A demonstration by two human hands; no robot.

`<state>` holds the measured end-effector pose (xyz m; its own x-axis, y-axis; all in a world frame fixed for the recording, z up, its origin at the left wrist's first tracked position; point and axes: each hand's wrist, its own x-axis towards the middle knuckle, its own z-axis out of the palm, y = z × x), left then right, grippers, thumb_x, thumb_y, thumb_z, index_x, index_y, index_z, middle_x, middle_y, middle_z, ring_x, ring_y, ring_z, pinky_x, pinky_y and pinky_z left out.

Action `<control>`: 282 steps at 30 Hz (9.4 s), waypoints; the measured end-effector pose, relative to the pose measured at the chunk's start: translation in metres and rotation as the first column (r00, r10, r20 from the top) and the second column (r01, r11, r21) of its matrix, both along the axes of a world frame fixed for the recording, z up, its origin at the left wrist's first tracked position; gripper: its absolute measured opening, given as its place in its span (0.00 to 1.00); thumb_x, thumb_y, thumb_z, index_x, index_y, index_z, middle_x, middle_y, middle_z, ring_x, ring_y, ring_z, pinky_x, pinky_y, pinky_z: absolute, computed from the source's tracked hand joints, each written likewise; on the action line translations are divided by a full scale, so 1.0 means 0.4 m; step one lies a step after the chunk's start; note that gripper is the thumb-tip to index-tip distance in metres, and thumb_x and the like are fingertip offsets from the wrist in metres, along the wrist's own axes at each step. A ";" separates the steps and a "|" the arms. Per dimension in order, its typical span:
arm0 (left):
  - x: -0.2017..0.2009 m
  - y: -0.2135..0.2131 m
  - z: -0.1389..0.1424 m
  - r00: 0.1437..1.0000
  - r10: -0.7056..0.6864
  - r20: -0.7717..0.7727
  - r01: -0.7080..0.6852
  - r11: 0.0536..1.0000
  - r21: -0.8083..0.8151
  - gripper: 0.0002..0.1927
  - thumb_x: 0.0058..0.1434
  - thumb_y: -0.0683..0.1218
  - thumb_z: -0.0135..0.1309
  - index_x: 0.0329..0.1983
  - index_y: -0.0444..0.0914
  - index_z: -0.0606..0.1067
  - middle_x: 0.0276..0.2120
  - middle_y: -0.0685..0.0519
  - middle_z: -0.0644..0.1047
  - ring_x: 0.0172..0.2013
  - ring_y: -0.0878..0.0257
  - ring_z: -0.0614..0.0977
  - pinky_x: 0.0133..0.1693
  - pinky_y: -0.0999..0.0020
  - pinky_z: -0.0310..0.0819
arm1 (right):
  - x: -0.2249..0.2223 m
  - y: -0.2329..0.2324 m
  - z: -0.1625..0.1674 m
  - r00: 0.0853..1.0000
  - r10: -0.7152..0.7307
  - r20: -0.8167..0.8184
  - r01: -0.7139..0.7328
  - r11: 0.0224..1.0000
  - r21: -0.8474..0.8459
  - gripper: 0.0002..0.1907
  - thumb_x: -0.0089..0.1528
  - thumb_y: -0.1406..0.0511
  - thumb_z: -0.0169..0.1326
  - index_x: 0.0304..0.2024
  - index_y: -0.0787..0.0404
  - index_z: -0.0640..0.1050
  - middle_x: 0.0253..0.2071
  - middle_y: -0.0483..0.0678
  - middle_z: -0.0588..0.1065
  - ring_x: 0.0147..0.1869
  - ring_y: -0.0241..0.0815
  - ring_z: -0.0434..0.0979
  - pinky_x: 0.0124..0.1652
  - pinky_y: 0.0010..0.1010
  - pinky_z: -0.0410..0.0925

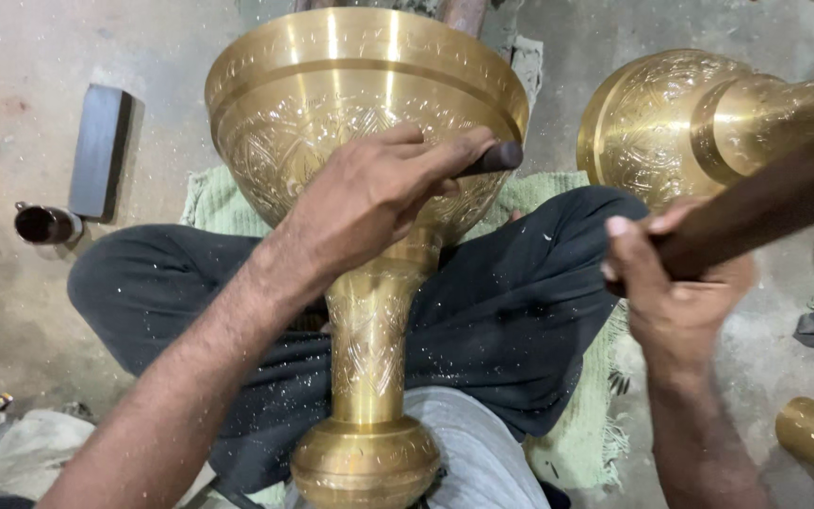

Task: The person sits cross-legged on the floor and uses a chisel and hammer to engrave decorative patterns onto a large brass vessel. They repeatedly strike the chisel with the hammer to create fine lines and motifs on the curved surface.

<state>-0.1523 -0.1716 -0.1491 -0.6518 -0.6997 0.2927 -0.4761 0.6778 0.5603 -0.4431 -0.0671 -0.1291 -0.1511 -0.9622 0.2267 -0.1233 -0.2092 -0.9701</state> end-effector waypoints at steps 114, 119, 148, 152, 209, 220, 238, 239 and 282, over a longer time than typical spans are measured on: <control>0.019 0.024 0.006 0.997 0.078 0.000 -0.077 0.986 -0.151 0.24 0.74 0.44 0.58 0.71 0.44 0.69 0.33 0.53 0.80 0.30 0.65 0.80 0.28 0.71 0.81 | 0.023 -0.018 0.055 0.883 0.044 -0.467 -0.041 0.999 0.015 0.06 0.67 0.72 0.62 0.41 0.64 0.76 0.29 0.46 0.76 0.27 0.30 0.77 0.26 0.20 0.69; 0.018 0.037 -0.001 0.988 0.106 -0.110 -0.123 0.980 -0.158 0.23 0.74 0.44 0.59 0.70 0.43 0.69 0.36 0.53 0.81 0.35 0.65 0.81 0.32 0.72 0.82 | 0.003 -0.026 0.077 0.952 -0.015 -0.307 0.025 0.999 0.030 0.08 0.64 0.71 0.64 0.40 0.63 0.75 0.30 0.46 0.75 0.28 0.31 0.76 0.26 0.21 0.68; -0.007 -0.007 0.078 1.000 0.006 0.003 -0.005 0.992 -0.123 0.25 0.72 0.41 0.60 0.69 0.49 0.68 0.36 0.53 0.81 0.37 0.59 0.85 0.38 0.62 0.85 | -0.050 0.009 0.034 0.764 0.113 -0.635 -0.027 0.989 0.144 0.07 0.66 0.73 0.61 0.45 0.69 0.77 0.27 0.46 0.74 0.25 0.31 0.75 0.27 0.23 0.67; -0.010 -0.009 0.074 1.000 0.017 0.016 -0.016 0.995 -0.102 0.25 0.70 0.43 0.60 0.68 0.48 0.68 0.35 0.51 0.80 0.37 0.58 0.85 0.36 0.62 0.85 | -0.045 0.006 0.047 0.879 0.062 -0.472 0.054 0.972 0.228 0.09 0.63 0.70 0.63 0.44 0.66 0.78 0.25 0.45 0.73 0.20 0.30 0.69 0.23 0.22 0.64; -0.016 -0.013 0.081 0.999 -0.028 0.035 0.031 0.996 -0.079 0.20 0.74 0.45 0.58 0.66 0.48 0.69 0.35 0.54 0.79 0.36 0.63 0.85 0.36 0.67 0.85 | -0.046 0.001 0.033 0.672 0.144 -0.727 0.060 0.967 0.247 0.06 0.61 0.75 0.56 0.42 0.68 0.77 0.22 0.46 0.73 0.22 0.33 0.72 0.22 0.24 0.65; -0.017 0.002 0.065 0.999 0.045 0.016 -0.042 0.992 -0.122 0.20 0.75 0.48 0.55 0.68 0.45 0.70 0.30 0.55 0.77 0.30 0.65 0.79 0.31 0.68 0.80 | -0.055 -0.031 0.037 0.738 0.084 -0.669 -0.027 0.995 0.095 0.03 0.63 0.70 0.53 0.38 0.65 0.75 0.24 0.42 0.72 0.23 0.32 0.71 0.23 0.23 0.65; -0.015 0.036 0.026 0.984 0.162 -0.069 -0.167 0.984 -0.062 0.19 0.75 0.45 0.60 0.67 0.41 0.73 0.32 0.53 0.80 0.30 0.67 0.81 0.27 0.73 0.80 | -0.011 -0.064 0.138 0.549 0.093 -0.831 -0.060 0.996 0.072 0.07 0.62 0.74 0.56 0.44 0.68 0.78 0.22 0.47 0.72 0.23 0.35 0.73 0.23 0.29 0.67; -0.015 0.036 0.023 0.982 0.161 -0.095 -0.168 0.983 -0.068 0.19 0.75 0.45 0.60 0.67 0.41 0.73 0.33 0.52 0.81 0.31 0.68 0.82 0.27 0.73 0.80 | -0.017 -0.064 0.139 0.561 0.044 -0.827 -0.058 0.998 0.014 0.08 0.63 0.73 0.58 0.45 0.68 0.78 0.22 0.47 0.73 0.24 0.36 0.74 0.24 0.30 0.67; -0.044 0.094 0.004 0.915 0.299 -0.269 -0.326 0.943 -0.060 0.18 0.77 0.39 0.60 0.66 0.41 0.71 0.40 0.55 0.84 0.39 0.69 0.85 0.37 0.74 0.86 | 0.011 -0.086 0.224 0.415 0.026 -0.909 -0.143 0.989 -0.037 0.10 0.61 0.72 0.62 0.45 0.63 0.77 0.27 0.51 0.75 0.29 0.44 0.77 0.30 0.37 0.70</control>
